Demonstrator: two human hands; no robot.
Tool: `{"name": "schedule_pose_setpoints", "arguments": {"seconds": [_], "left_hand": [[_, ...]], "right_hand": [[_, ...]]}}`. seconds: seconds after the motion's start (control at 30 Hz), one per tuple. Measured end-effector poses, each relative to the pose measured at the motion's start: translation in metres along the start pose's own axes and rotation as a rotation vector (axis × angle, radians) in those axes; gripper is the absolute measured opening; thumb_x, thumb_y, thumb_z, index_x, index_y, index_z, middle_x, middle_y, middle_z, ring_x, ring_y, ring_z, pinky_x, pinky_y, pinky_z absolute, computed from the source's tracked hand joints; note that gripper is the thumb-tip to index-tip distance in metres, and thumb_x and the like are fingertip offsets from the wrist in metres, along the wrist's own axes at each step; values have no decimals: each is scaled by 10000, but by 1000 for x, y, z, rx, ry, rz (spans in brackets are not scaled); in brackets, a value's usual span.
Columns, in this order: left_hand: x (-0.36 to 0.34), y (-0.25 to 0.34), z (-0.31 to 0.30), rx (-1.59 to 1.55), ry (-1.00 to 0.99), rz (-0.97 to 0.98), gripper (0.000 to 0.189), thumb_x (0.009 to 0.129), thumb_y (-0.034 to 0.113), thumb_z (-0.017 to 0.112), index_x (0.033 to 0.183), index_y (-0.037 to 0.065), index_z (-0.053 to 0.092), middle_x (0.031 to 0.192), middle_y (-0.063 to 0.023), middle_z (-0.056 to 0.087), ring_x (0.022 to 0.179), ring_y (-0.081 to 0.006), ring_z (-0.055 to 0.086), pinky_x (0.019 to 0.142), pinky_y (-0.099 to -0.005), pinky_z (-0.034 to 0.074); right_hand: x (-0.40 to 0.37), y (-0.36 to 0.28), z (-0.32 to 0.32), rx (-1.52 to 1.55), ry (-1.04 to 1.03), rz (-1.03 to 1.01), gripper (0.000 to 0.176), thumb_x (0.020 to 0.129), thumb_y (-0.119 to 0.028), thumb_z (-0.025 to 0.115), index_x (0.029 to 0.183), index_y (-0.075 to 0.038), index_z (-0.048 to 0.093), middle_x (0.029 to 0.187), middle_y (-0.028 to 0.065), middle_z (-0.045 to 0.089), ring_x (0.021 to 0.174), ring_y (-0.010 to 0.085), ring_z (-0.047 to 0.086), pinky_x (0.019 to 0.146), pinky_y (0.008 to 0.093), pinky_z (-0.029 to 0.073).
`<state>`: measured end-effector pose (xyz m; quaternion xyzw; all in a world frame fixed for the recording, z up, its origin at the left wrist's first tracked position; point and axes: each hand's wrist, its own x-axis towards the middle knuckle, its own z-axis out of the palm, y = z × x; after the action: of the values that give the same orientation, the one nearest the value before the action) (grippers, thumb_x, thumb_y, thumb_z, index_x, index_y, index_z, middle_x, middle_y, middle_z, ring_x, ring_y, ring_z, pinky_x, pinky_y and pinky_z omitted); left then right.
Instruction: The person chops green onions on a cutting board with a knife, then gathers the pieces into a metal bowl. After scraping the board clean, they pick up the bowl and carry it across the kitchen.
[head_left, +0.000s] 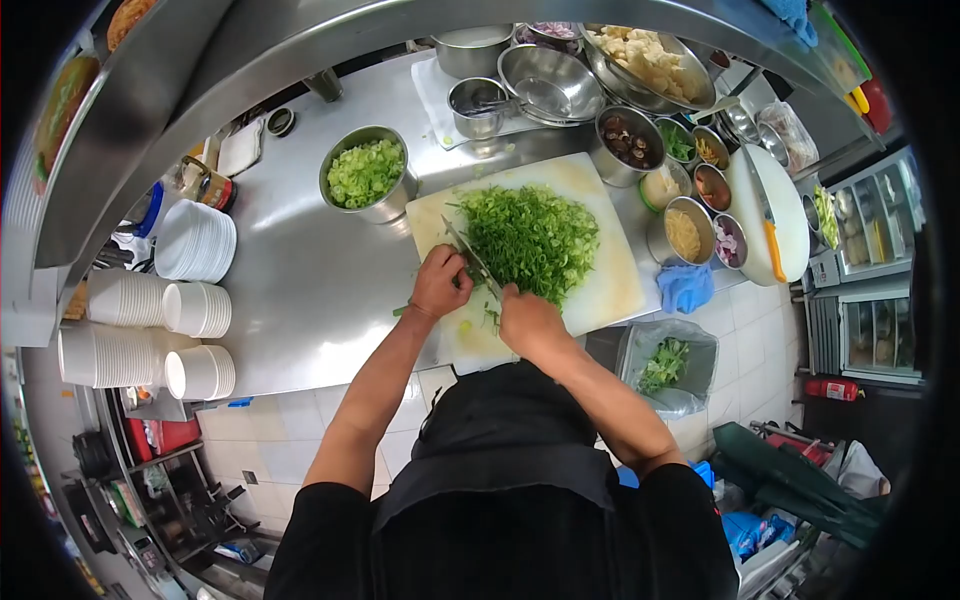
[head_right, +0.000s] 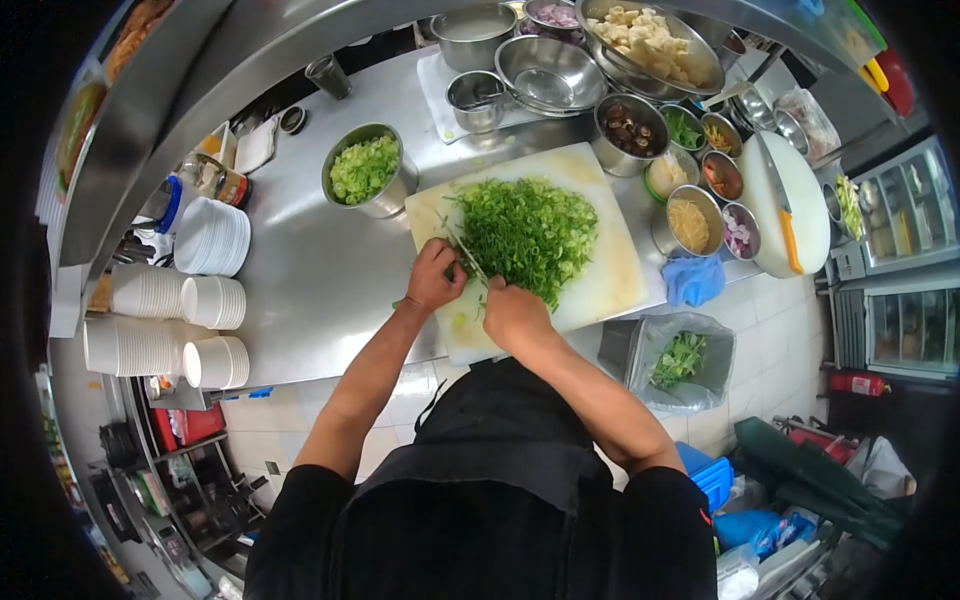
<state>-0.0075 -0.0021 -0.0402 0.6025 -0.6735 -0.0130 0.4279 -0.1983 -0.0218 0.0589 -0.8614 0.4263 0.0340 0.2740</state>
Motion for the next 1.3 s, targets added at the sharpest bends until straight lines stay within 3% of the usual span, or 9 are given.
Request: {"name": "schedule_pose_setpoints", "arguments": {"seconds": [0.3,0.5,0.57,0.7,1.1,1.2,1.3], "left_hand": [[6,1,-15,44,-43,174,127,618,-23,621,711,53,581,757,-93,546,768,-301,561,692,-387,494],[2,-2,0,34,-18,75,159,632,-28,621,773,40,596,827,-110,599,774,-318,592,702,-401,511],[2,-1,-2,29,-47,58,149,634,-24,630,762,37,582,824,-121,592,775,-329,592,707,-402,514],[0,-3,0,6,16,82,139,624,-17,635,701,53,542,766,-98,539,754,-316,563,683,-407,495],[-4,-5,3,-20,42,24,133,630,-21,635,716,40,555,782,-109,549,754,-323,563,688,-407,499],[-2,-7,-4,-39,22,20,122,653,-12,640,754,38,591,811,-114,575,782,-327,583,703,-392,512],[4,-5,-23,-116,-155,-103,171,675,2,654,838,45,629,905,-130,595,859,-330,597,758,-385,519]], "right_hand": [[10,18,9,48,-16,29,246,833,-74,490,1023,77,527,828,289,670,800,429,680,714,497,553],[-8,4,-3,-30,-19,-10,248,822,-78,504,1019,70,536,816,281,668,783,423,681,708,496,552],[8,12,23,18,25,-3,273,822,-80,498,1041,79,536,808,274,668,775,422,680,707,497,551],[1,8,5,-6,42,-35,274,823,-75,488,1044,81,536,821,275,668,780,421,678,704,502,548],[7,4,9,42,-94,30,276,836,-74,492,1065,75,533,896,291,669,856,425,675,754,504,542],[12,4,15,61,-89,76,285,843,-78,489,1077,81,529,899,290,670,862,431,671,762,501,541],[12,10,16,88,-72,64,281,849,-80,488,1072,84,530,898,291,671,860,433,670,762,503,540]]}}
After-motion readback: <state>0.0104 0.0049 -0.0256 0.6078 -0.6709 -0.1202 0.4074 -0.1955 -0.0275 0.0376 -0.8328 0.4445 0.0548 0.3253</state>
